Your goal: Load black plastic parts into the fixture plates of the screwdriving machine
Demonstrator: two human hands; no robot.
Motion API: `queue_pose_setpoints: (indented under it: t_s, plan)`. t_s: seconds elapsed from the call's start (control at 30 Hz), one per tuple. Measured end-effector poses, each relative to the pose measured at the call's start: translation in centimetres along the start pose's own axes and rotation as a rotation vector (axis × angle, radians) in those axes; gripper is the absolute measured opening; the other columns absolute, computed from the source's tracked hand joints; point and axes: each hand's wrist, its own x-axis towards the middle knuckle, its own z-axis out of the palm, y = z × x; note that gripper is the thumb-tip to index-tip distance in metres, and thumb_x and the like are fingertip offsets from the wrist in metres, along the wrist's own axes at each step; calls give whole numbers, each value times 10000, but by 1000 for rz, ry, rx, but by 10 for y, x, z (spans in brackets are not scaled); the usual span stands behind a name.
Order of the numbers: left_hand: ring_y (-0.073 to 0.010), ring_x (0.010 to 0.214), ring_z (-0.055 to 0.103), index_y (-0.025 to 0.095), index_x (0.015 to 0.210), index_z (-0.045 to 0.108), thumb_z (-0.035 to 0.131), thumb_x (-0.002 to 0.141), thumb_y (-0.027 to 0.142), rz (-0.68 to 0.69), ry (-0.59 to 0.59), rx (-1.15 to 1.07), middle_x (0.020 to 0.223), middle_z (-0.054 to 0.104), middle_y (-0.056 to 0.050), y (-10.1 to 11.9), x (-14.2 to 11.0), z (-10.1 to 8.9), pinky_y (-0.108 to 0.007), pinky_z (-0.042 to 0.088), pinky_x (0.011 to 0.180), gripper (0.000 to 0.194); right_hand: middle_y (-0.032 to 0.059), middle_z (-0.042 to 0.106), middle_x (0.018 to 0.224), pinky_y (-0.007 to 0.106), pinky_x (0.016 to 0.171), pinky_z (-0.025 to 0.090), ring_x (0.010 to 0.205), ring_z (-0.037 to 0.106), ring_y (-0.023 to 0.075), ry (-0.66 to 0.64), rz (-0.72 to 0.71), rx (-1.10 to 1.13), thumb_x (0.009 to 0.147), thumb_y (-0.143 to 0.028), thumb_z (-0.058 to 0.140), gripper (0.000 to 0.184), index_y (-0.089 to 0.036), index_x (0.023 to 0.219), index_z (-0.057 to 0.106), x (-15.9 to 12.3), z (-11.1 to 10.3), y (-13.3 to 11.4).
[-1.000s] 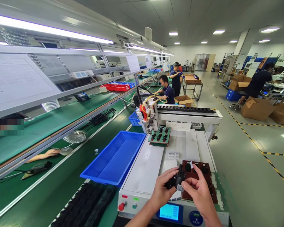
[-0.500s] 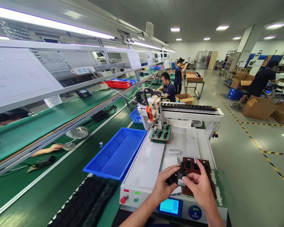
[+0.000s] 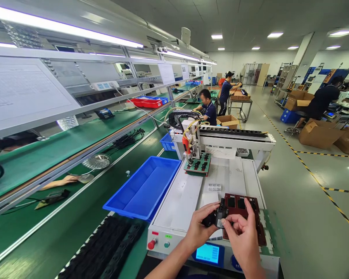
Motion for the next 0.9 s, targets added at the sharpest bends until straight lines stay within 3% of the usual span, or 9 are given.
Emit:
queue_pose_setpoints:
  t_s: [0.2,0.37,0.43,0.53,0.63,0.77,0.9]
  plan:
    - [-309,1197,751,291,1311,733,917,776,269,-24,7,-8,1291,793,-125,-1,-3,-4,-451,615,1049,566,35,716,935,288,522,490,547,543,148,127,-143,-12,889,-530,788,981,-254,1622,197,-4,10,24]
    - [-275,1259,716,313,1385,687,725,897,127,105,-89,86,1384,740,-131,-13,-11,1,-437,607,1062,524,-42,664,683,309,572,487,556,581,203,-34,-103,-207,828,-470,818,1084,-166,1643,170,5,10,26]
    - [-293,1238,719,288,1350,712,781,849,151,-5,-91,42,1351,753,-135,-21,-15,4,-453,601,1064,524,-55,652,662,315,595,494,573,601,217,-101,-102,-240,830,-476,813,1096,-170,1654,158,13,1,33]
    - [-309,1040,774,243,1295,718,960,668,293,-403,-53,-318,1247,780,-126,-37,-24,6,-442,667,881,674,0,730,833,353,687,543,687,657,240,-64,-92,-208,876,-545,749,1044,-205,1660,149,39,-31,64]
    - [-268,891,795,271,1328,658,1002,600,372,-667,-142,-834,1193,776,-101,-52,-33,0,-358,675,687,811,128,728,1180,455,832,547,908,676,303,241,-120,-397,839,-604,726,960,-192,1602,314,75,-75,113]
    - [-334,1067,784,331,1441,577,1008,577,508,-662,-323,-1203,1317,723,-128,-62,-40,-10,-305,675,664,982,143,755,1093,506,830,548,892,693,348,273,-99,-392,796,-613,683,860,-149,1482,449,110,-111,160]
    - [-405,1249,706,394,1509,523,949,590,648,-622,-375,-1311,1482,635,-150,-64,-42,-10,-308,683,651,1045,115,766,970,526,866,541,839,700,345,275,-107,-364,791,-598,699,731,-167,1363,551,121,-118,156]
